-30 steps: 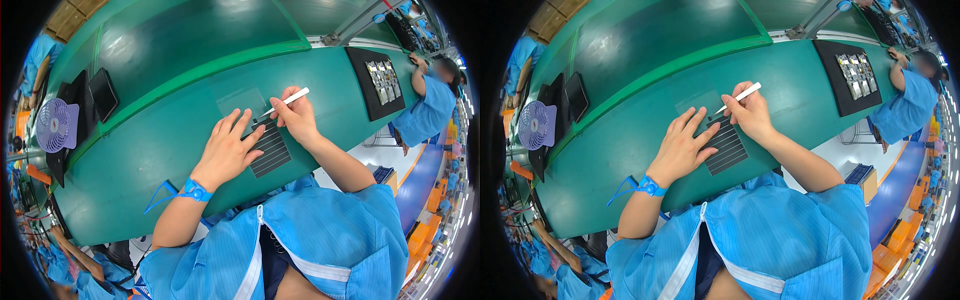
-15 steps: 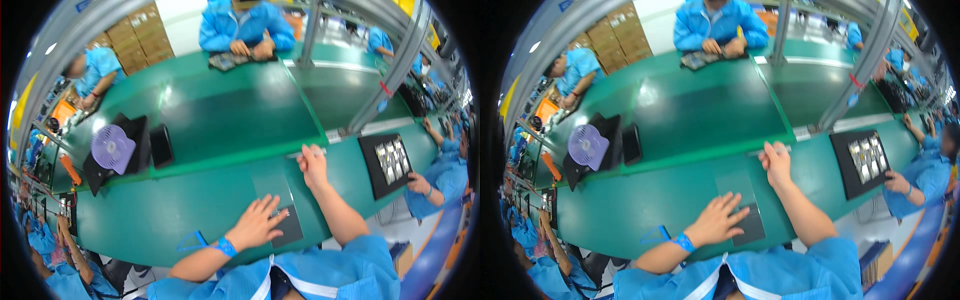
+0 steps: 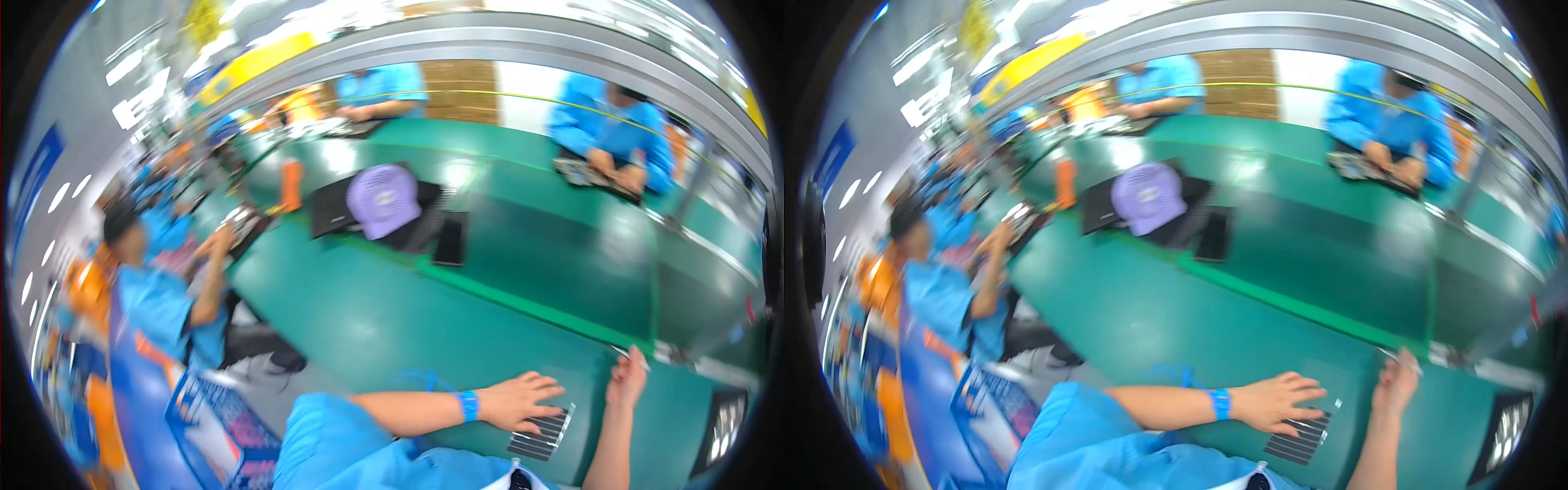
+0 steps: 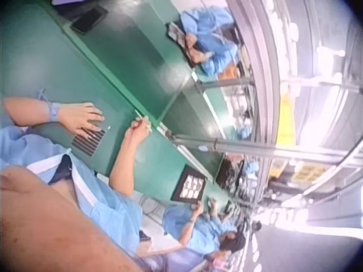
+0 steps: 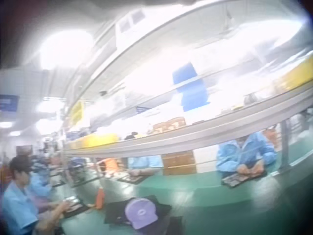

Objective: The person uses tweezers to pick up small white rectangular components and place them onto circuit boards arranged on a black tray. The person repeatedly picks components from a strip and applies them to specific spots on the boards, occasionally adjusting the boards or the component strip.

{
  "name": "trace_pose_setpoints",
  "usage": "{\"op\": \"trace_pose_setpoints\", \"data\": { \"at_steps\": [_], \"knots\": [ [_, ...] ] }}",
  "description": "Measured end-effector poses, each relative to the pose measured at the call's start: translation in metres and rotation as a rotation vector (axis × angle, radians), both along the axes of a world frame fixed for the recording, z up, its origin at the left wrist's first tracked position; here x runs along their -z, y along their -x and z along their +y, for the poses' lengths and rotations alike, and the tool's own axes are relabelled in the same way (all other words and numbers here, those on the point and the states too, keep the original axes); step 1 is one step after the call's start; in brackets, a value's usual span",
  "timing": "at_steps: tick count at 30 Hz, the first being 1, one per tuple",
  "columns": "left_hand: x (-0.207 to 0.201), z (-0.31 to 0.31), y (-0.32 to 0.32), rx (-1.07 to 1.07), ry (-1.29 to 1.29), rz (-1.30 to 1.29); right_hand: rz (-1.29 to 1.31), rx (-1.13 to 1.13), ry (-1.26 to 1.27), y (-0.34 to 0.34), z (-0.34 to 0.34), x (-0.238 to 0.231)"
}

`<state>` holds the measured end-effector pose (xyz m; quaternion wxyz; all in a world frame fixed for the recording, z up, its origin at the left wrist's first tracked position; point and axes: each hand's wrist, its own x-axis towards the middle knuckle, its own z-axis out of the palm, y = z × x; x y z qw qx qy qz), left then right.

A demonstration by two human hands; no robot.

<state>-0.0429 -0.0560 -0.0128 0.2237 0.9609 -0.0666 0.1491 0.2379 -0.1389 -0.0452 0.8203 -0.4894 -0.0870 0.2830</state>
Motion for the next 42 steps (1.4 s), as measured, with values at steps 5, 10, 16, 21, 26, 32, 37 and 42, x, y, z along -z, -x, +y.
{"op": "trace_pose_setpoints", "data": {
  "at_steps": [5,10,16,21,26,32,37,42],
  "knots": [
    [-0.006,-0.008,0.012,-0.079,0.076,-0.007,0.005,-0.032,0.007,0.017,0.003,-0.017],
    [-0.005,-0.008,0.011,-0.109,0.080,-0.023,0.015,-0.057,0.024,0.017,0.007,-0.020],
    [-0.006,-0.008,0.007,-0.156,0.074,-0.128,0.032,-0.060,0.005,0.006,0.001,-0.012],
    [0.008,-0.008,0.005,-0.221,0.039,-0.247,0.051,-0.057,0.005,0.005,0.002,-0.012],
    [0.009,-0.008,0.005,-0.236,0.020,-0.288,0.043,-0.099,-0.011,-0.002,0.002,-0.004],
    [0.009,-0.008,0.003,-0.284,0.035,-0.333,0.038,-0.098,-0.013,0.000,0.000,-0.009],
    [0.009,-0.003,0.008,-0.440,0.092,-0.420,0.042,-0.128,-0.024,-0.004,0.000,-0.006],
    [0.002,0.007,0.067,-0.817,-0.023,-0.387,0.117,-0.134,-0.024,-0.006,0.002,-0.001]
  ]
}}
